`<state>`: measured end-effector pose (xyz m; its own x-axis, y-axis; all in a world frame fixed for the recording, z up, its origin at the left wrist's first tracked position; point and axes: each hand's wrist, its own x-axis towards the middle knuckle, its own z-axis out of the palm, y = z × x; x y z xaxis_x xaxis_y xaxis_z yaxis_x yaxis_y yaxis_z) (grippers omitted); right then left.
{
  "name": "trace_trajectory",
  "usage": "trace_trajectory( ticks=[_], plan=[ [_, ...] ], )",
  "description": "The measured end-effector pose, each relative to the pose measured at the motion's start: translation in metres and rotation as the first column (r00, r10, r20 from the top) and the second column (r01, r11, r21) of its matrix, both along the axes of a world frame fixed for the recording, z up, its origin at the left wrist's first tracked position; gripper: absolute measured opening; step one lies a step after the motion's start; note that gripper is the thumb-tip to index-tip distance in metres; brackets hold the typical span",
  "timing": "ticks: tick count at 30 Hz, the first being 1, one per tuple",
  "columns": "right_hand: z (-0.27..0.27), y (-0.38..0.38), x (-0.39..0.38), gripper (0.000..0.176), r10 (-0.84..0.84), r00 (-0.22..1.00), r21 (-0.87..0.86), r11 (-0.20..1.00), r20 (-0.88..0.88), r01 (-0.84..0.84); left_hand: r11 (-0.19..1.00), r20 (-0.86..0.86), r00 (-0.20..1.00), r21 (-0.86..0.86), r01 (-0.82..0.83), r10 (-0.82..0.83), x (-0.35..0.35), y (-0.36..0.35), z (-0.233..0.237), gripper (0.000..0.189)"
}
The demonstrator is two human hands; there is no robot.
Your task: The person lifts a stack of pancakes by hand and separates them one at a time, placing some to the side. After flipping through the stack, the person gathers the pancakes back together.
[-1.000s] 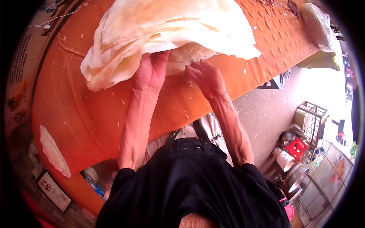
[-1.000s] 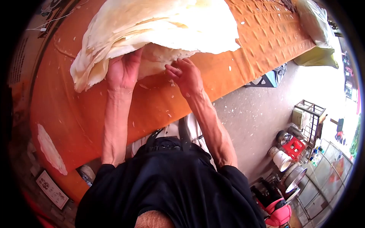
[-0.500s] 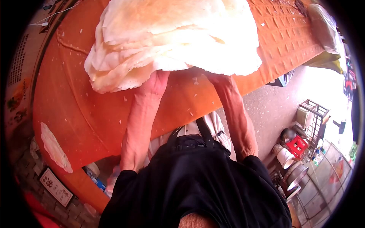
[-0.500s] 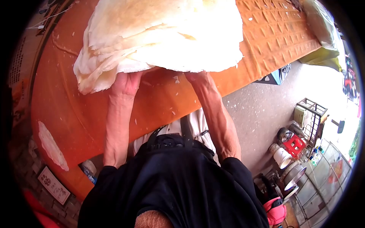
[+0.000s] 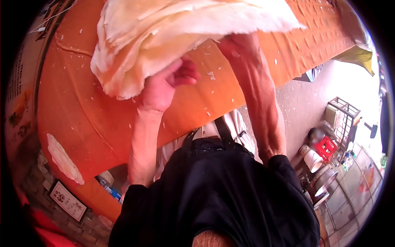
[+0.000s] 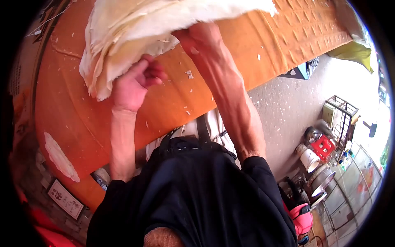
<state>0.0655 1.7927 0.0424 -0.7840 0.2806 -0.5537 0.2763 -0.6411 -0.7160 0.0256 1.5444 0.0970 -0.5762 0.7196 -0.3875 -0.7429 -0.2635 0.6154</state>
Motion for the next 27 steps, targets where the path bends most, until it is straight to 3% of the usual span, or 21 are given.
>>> trace_trajectory(
  ticks=[1,4,6,8,13,16,18,20,22,26,27],
  plan=[
    [0.001,0.001,0.001,0.039,-0.003,1.0,0.006,1.0,0.003,0.003,0.99,-0.02,1.0,-0.141,0.014,-0.017,0.006,0.009,-0.001,0.033],
    [0.002,0.004,0.004,0.039,-0.015,1.0,0.019,1.0,0.006,0.015,0.986,-0.019,0.986,0.0,-0.164,0.164,0.004,0.038,-0.036,0.036],
    [0.003,0.006,0.003,0.039,-0.02,1.0,0.033,0.999,0.009,0.02,0.932,0.009,0.939,0.118,-0.343,0.344,-0.015,0.052,-0.046,0.038],
    [0.003,0.007,0.001,0.038,-0.015,1.0,0.054,0.998,0.003,0.015,0.873,0.056,0.911,0.267,-0.409,0.409,-0.034,0.055,-0.043,0.038],
    [0.003,0.008,-0.008,0.037,0.002,1.0,0.116,0.993,-0.025,0.001,0.763,0.085,0.915,0.524,-0.378,0.395,-0.067,0.05,-0.034,0.039],
    [-0.006,0.008,-0.016,0.04,-0.043,0.999,0.205,0.978,-0.009,0.044,0.747,0.001,0.938,0.604,-0.278,0.348,-0.085,0.054,-0.025,0.039],
    [-0.006,0.009,-0.022,0.037,-0.12,0.992,0.181,0.977,0.027,0.113,0.773,-0.005,0.926,0.552,-0.313,0.378,-0.088,0.059,-0.013,0.039],
    [-0.002,0.013,-0.033,0.035,0.13,0.989,0.369,0.917,0.075,-0.149,0.82,-0.017,0.916,0.452,-0.351,0.402,-0.086,0.065,0.002,0.039],
    [0.01,0.019,-0.045,0.031,0.22,0.961,0.386,0.882,0.165,-0.268,0.849,-0.03,0.918,0.393,-0.353,0.396,-0.086,0.07,0.011,0.04],
    [-0.004,0.023,-0.065,0.017,0.168,0.973,0.286,0.935,0.156,-0.207,0.839,0.003,0.892,0.339,-0.426,0.452,-0.083,0.073,0.017,0.04],
    [0.003,0.017,-0.074,0.014,0.043,0.981,0.12,0.99,0.192,-0.067,0.817,0.026,0.873,0.339,-0.466,0.487,-0.082,0.073,0.015,0.04]
  ],
)
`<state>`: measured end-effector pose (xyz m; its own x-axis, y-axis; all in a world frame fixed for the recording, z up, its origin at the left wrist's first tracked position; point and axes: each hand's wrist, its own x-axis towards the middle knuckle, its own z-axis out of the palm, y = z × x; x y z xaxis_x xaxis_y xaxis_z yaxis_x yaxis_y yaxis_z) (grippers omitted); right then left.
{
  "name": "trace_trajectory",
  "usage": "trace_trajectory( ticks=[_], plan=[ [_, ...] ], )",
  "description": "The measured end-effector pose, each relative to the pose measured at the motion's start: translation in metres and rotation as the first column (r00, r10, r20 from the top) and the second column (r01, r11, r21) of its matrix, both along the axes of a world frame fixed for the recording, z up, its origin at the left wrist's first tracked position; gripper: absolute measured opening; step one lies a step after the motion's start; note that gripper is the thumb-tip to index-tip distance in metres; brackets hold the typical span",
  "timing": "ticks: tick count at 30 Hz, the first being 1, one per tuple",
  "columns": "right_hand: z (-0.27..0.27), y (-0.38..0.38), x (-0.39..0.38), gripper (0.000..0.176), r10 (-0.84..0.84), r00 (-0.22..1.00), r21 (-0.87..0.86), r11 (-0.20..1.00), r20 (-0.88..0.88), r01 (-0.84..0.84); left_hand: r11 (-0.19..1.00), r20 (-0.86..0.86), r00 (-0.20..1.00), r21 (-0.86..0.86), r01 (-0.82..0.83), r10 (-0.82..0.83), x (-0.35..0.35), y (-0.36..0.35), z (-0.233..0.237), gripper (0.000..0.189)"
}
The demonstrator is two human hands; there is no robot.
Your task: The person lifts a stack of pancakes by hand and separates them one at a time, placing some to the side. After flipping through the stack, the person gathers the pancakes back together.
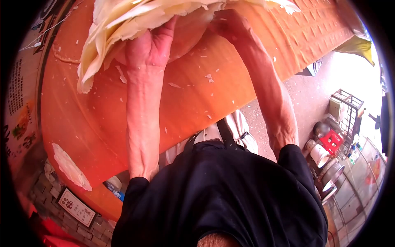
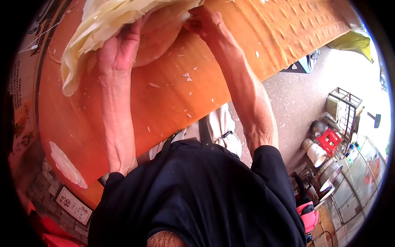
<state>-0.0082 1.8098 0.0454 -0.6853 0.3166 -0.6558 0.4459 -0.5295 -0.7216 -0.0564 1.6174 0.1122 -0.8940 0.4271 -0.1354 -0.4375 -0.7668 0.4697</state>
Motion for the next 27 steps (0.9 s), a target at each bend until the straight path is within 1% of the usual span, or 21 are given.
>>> trace_trajectory(
  ticks=[1,3,4,5,7,8,9,11,13,15,21,22,25,27],
  plan=[
    [0.006,-0.003,-0.005,0.012,-0.152,0.986,-0.158,0.974,0.066,0.16,0.999,0.02,0.999,0.012,-0.038,0.038,0.001,0.0,-0.002,0.04],
    [-0.047,0.011,-0.019,0.014,0.063,0.992,-0.096,0.993,-0.106,-0.073,0.982,0.106,0.993,0.188,0.03,-0.05,0.004,-0.007,-0.006,0.039],
    [-0.051,0.009,-0.024,0.022,0.105,0.978,-0.088,0.989,-0.181,-0.123,0.972,0.137,0.988,0.233,0.041,-0.074,0.006,-0.01,-0.007,0.039],
    [-0.053,0.013,-0.02,0.022,0.044,0.98,-0.169,0.983,-0.192,-0.078,0.959,0.168,0.981,0.278,0.049,-0.099,0.008,-0.012,-0.008,0.038],
    [-0.026,0.009,-0.008,0.022,-0.082,0.977,-0.329,0.944,-0.196,0.014,0.954,0.21,0.972,0.298,0.041,-0.107,0.01,-0.013,-0.008,0.037],
    [-0.024,0.003,-0.009,0.02,-0.002,0.968,-0.088,0.996,-0.249,-0.021,0.948,0.226,0.967,0.316,0.039,-0.115,0.011,-0.013,-0.008,0.036],
    [-0.021,0.001,-0.01,0.02,0.03,0.966,-0.002,0.999,-0.256,-0.032,0.942,0.242,0.962,0.334,0.037,-0.124,0.012,-0.012,-0.006,0.036],
    [-0.012,0.001,-0.007,0.02,0.082,0.962,0.081,0.995,-0.26,-0.063,0.954,0.277,0.958,0.298,-0.015,-0.071,0.015,-0.01,0.003,0.036],
    [-0.007,0.001,0.003,0.02,0.11,0.961,0.102,0.991,-0.256,-0.086,0.957,0.151,0.982,0.281,0.065,-0.111,0.014,-0.01,0.007,0.037],
    [-0.003,0.002,0.015,0.02,0.111,0.964,0.101,0.991,-0.242,-0.089,0.96,0.081,0.987,0.255,0.113,-0.137,0.014,-0.01,0.007,0.038],
    [-0.001,0.008,0.058,0.02,0.102,0.98,0.057,0.994,-0.172,-0.093,0.966,0.115,0.985,0.236,0.102,-0.132,0.019,-0.026,-0.007,0.04],
    [-0.002,0.008,0.064,0.02,0.1,0.981,0.051,0.994,-0.163,-0.093,0.968,0.086,0.985,0.217,0.127,-0.148,0.021,-0.03,-0.006,0.041],
    [-0.005,0.01,0.07,0.02,0.106,0.984,0.054,0.994,-0.147,-0.099,0.979,-0.01,0.982,0.081,0.187,-0.187,0.048,-0.031,-0.004,0.044],
    [-0.004,0.007,0.076,0.02,0.115,0.983,0.066,0.992,-0.141,-0.106,0.893,0.005,0.893,-0.008,0.45,-0.45,0.048,-0.045,-0.017,0.045]
  ],
)
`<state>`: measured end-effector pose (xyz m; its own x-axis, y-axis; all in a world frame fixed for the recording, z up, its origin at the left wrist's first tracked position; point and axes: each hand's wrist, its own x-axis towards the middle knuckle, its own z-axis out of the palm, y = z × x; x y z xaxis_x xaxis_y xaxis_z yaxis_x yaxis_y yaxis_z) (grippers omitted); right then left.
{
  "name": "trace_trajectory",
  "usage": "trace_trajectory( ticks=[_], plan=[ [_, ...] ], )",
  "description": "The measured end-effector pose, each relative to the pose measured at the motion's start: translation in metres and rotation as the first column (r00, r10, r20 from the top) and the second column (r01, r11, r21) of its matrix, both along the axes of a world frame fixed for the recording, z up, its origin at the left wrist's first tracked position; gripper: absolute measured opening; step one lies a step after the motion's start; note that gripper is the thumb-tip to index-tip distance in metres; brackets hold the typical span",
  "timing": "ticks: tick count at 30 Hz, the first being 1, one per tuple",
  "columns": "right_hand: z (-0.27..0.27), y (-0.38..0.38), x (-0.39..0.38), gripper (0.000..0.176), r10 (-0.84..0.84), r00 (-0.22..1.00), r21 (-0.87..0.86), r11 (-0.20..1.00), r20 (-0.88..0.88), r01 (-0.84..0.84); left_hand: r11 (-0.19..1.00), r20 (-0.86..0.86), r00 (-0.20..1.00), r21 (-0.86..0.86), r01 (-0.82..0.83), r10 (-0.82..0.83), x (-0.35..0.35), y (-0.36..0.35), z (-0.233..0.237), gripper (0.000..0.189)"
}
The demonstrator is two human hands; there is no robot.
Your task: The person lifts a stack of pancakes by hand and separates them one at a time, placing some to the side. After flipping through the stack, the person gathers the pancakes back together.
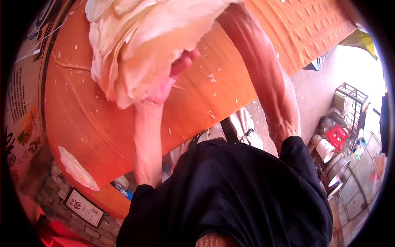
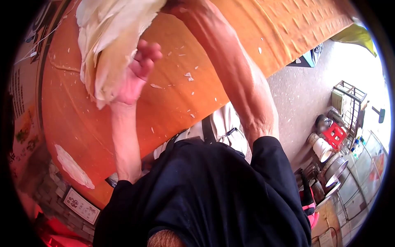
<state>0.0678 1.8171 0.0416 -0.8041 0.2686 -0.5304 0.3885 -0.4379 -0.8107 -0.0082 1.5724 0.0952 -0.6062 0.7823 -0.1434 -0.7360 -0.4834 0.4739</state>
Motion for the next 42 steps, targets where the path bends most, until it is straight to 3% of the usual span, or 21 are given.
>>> trace_trajectory(
  ticks=[1,4,6,10,15,19,20,21,22,24,25,27,29,30,32,34,36,37,38,39,42],
  plan=[
    [-0.001,0.003,0.002,0.02,0.004,1.0,0.001,1.0,0.006,-0.004,0.999,0.125,0.991,-0.003,0.052,-0.051,0.002,0.002,-0.016,0.045],
    [-0.001,0.005,-0.004,0.02,0.038,0.999,0.038,0.999,0.008,-0.039,0.909,-0.099,0.99,-0.397,-0.13,0.098,0.01,0.03,-0.064,0.045],
    [0.001,0.007,-0.007,0.02,0.079,0.997,0.069,0.994,0.007,-0.08,0.899,0.268,0.859,-0.086,-0.429,0.436,-0.014,0.041,-0.099,0.041],
    [0.012,0.012,-0.006,0.02,0.173,0.984,0.129,0.976,0.042,-0.177,0.855,0.228,0.842,-0.315,-0.411,0.489,0.019,-0.006,-0.103,0.042],
    [0.027,0.02,0.004,0.02,0.315,0.936,0.197,0.919,0.157,-0.342,0.718,0.225,0.777,-0.587,-0.374,0.588,0.079,-0.061,-0.128,0.042],
    [0.013,0.052,0.064,0.024,0.374,0.867,-0.049,0.924,0.329,-0.38,0.643,0.213,0.739,-0.676,-0.36,0.639,0.097,-0.072,-0.145,0.043],
    [0.036,0.07,0.069,0.019,0.484,0.777,-0.067,0.862,0.402,-0.502,0.63,0.21,0.731,-0.688,-0.362,0.649,0.098,-0.073,-0.147,0.043],
    [0.047,0.087,0.07,0.02,0.435,0.777,0.144,0.825,0.455,-0.546,0.619,0.209,0.727,-0.7,-0.356,0.654,0.098,-0.073,-0.15,0.043],
    [0.052,0.102,0.057,0.019,0.312,0.806,0.458,0.694,0.503,-0.555,0.614,0.214,0.723,-0.709,-0.347,0.657,0.101,-0.074,-0.152,0.043],
    [0.081,0.103,-0.005,0.014,0.206,0.965,0.816,0.523,0.161,-0.247,0.6,0.213,0.721,-0.727,-0.334,0.659,0.101,-0.073,-0.157,0.043],
    [0.112,0.091,-0.042,0.012,0.196,0.951,0.905,0.309,0.239,-0.291,0.598,0.215,0.714,-0.726,-0.339,0.666,0.097,-0.072,-0.159,0.043],
    [0.114,0.061,-0.115,0.017,0.419,0.905,0.992,0.126,-0.076,0.025,0.586,0.214,0.71,-0.741,-0.329,0.67,0.1,-0.073,-0.163,0.044],
    [0.111,0.028,-0.183,0.029,0.613,0.789,0.971,-0.163,-0.038,0.174,0.577,0.215,0.706,-0.75,-0.323,0.674,0.097,-0.072,-0.166,0.044],
    [0.098,0.01,-0.213,0.034,0.688,0.723,0.966,-0.14,-0.061,0.215,0.577,0.216,0.707,-0.752,-0.319,0.673,0.097,-0.073,-0.168,0.044],
    [0.069,-0.023,-0.269,0.035,0.792,0.592,0.821,-0.233,-0.152,0.522,0.576,0.223,0.705,-0.756,-0.311,0.673,0.093,-0.071,-0.171,0.044],
    [0.047,-0.044,-0.313,0.036,0.831,0.534,0.725,-0.27,-0.156,0.633,0.572,0.225,0.705,-0.763,-0.301,0.672,0.093,-0.07,-0.174,0.045],
    [0.039,-0.055,-0.336,0.042,0.847,0.527,0.785,-0.281,-0.068,0.552,0.57,0.23,0.703,-0.766,-0.296,0.673,0.089,-0.068,-0.178,0.045],
    [0.034,-0.053,-0.35,0.033,0.876,0.476,0.783,-0.245,-0.074,0.572,0.571,0.231,0.701,-0.765,-0.298,0.675,0.085,-0.066,-0.178,0.045],
    [0.032,-0.045,-0.359,0.028,0.87,0.49,0.869,-0.28,0.05,0.408,0.569,0.231,0.699,-0.767,-0.297,0.676,0.085,-0.066,-0.181,0.045],
    [0.054,-0.05,-0.348,0.029,0.839,0.542,0.884,-0.288,0.048,0.368,0.571,0.239,0.698,-0.768,-0.289,0.675,0.087,-0.066,-0.183,0.045],
    [0.103,-0.039,-0.293,0.039,0.869,0.491,0.889,-0.275,0.067,0.366,0.57,0.246,0.691,-0.77,-0.287,0.68,0.083,-0.067,-0.187,0.046]
  ],
)
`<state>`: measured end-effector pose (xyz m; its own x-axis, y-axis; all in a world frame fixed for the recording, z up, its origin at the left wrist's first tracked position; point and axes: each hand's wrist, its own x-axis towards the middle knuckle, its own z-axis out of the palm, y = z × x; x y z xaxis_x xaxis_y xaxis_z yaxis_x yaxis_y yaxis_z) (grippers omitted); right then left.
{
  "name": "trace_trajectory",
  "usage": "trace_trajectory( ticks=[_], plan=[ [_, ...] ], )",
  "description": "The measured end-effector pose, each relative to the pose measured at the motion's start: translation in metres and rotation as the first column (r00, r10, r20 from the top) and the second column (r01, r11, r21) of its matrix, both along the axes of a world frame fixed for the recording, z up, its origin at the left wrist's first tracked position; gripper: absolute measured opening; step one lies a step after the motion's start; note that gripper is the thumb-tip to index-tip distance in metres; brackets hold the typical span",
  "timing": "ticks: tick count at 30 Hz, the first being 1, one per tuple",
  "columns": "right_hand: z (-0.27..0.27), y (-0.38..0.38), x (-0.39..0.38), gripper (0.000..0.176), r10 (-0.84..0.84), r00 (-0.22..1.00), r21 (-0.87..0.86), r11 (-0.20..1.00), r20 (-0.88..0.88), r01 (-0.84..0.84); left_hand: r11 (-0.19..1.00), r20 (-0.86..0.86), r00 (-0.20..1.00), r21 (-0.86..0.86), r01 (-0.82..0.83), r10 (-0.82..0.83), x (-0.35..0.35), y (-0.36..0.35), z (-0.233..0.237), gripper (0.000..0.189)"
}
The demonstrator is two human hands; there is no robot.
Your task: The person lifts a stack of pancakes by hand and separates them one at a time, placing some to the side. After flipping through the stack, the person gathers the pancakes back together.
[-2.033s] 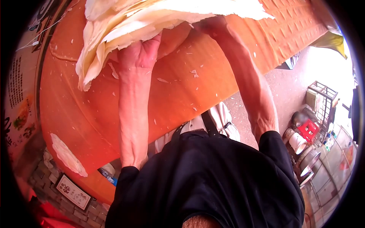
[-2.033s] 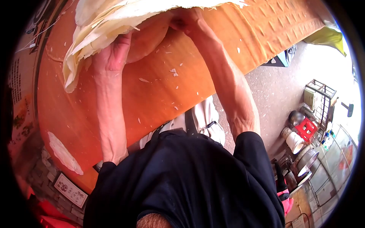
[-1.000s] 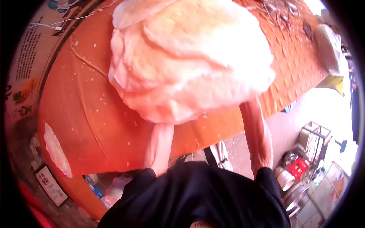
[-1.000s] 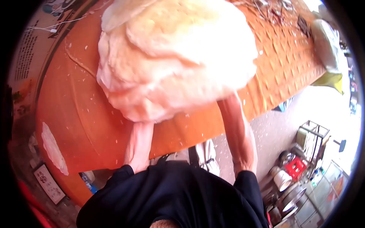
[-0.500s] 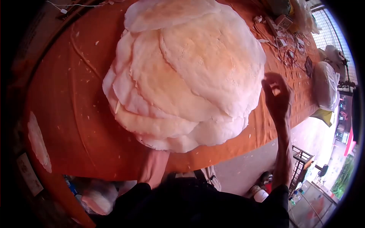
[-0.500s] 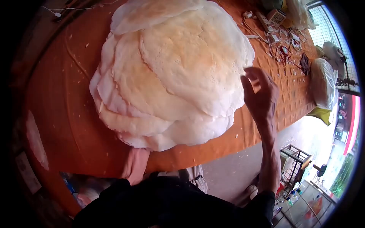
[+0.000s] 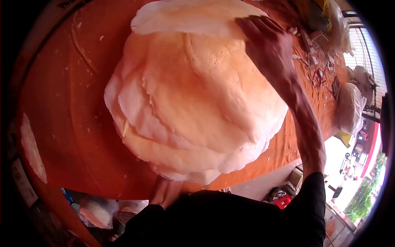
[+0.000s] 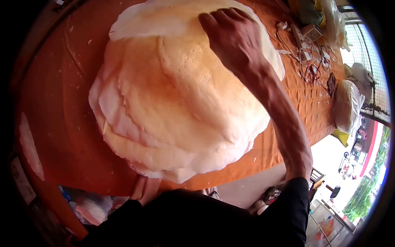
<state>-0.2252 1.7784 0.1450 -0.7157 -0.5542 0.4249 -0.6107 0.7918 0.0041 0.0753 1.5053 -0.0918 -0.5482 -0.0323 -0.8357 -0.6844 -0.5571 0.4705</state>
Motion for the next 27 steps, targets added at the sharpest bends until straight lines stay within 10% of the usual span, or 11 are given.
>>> trace_trajectory(
  ticks=[2,8,13,19,27],
  plan=[
    [0.026,0.008,0.058,0.041,0.145,0.985,0.063,0.988,-0.098,-0.139,1.0,0.008,1.0,-0.002,0.0,0.0,-0.003,0.001,-0.002,0.046],
    [0.041,0.007,0.14,0.069,0.11,0.685,-0.088,0.994,0.72,-0.066,0.999,-0.001,1.0,-0.038,0.029,-0.029,-0.006,0.0,-0.006,0.047],
    [-0.008,-0.01,0.099,0.071,-0.16,0.957,-0.102,0.977,0.242,0.189,0.996,-0.033,0.998,-0.071,0.059,-0.061,-0.012,0.0,-0.002,0.047],
    [-0.012,-0.039,0.131,0.087,-0.239,0.904,-0.036,0.963,0.354,0.269,0.99,-0.14,0.984,-0.105,0.093,-0.107,-0.033,-0.001,0.006,0.048],
    [0.063,-0.098,0.177,0.084,-0.071,0.996,-0.47,0.878,0.061,0.091,0.958,-0.486,0.832,-0.227,0.174,-0.267,-0.106,0.008,0.1,0.049]
  ],
)
